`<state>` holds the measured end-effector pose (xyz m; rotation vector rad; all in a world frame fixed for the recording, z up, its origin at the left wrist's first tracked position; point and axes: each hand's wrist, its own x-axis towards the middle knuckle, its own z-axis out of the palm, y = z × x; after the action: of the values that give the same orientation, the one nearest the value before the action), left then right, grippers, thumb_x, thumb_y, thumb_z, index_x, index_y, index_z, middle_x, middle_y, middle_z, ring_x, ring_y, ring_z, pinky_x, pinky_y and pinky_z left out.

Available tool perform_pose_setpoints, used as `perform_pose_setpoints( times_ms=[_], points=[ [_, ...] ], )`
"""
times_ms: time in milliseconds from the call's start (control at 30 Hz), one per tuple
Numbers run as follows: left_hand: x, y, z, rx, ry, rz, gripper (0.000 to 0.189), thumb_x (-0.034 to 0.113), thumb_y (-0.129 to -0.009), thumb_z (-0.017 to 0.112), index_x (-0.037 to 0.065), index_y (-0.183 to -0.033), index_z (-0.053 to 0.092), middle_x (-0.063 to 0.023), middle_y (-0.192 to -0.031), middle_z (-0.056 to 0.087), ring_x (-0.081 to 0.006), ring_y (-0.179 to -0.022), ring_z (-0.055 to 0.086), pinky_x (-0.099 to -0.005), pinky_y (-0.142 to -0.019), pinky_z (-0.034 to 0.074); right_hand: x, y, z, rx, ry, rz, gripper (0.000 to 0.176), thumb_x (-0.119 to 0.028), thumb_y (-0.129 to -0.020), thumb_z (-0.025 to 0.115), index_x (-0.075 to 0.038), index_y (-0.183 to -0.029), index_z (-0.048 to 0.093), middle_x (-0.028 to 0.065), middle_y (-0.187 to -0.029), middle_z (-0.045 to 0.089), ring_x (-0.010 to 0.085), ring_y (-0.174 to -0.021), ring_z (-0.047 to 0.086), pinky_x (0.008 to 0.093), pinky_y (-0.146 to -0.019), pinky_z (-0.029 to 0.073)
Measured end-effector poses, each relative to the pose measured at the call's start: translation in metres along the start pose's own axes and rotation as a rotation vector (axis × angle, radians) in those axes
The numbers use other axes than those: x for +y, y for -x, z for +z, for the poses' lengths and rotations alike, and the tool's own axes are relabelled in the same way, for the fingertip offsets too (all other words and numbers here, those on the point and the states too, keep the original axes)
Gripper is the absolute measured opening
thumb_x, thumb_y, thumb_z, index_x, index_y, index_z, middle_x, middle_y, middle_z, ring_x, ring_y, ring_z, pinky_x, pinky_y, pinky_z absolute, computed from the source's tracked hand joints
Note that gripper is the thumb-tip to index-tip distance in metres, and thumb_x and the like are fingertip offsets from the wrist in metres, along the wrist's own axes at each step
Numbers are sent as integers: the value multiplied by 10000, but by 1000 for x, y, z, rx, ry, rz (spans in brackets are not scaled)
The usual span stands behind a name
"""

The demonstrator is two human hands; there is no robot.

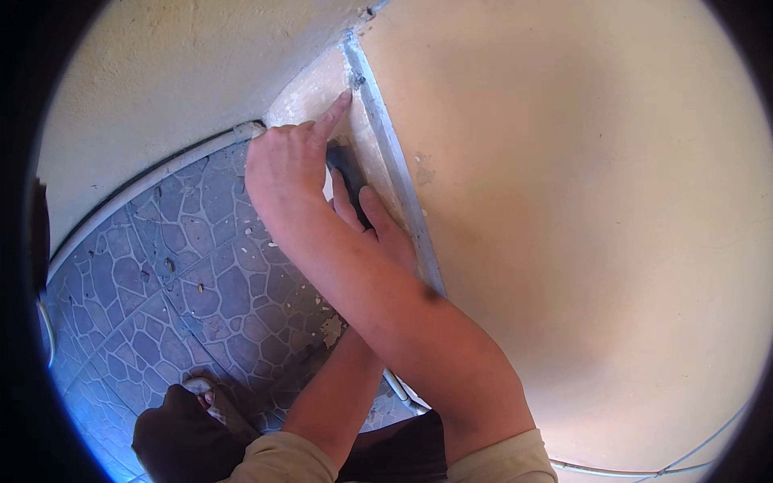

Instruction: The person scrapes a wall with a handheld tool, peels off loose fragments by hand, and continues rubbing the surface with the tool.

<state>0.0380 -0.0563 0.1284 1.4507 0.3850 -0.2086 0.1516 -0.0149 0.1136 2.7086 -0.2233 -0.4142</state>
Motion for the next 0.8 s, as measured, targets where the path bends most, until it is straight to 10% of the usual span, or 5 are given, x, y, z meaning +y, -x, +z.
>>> perform_pose_setpoints(
  times_ms=[800],
  points=[
    [-34, 3, 26, -80, 67, -61, 473, 333, -1044, 351, -39, -1281, 519, -229, -1236, 583, -302, -1097, 555, -353, -930, 409, 9, 6, 15, 541, -188, -49, 171, -153, -786, 615, -4, -713, 660, 171, -607, 630, 327, -613, 644, 629, -1036, 262]
  ],
)
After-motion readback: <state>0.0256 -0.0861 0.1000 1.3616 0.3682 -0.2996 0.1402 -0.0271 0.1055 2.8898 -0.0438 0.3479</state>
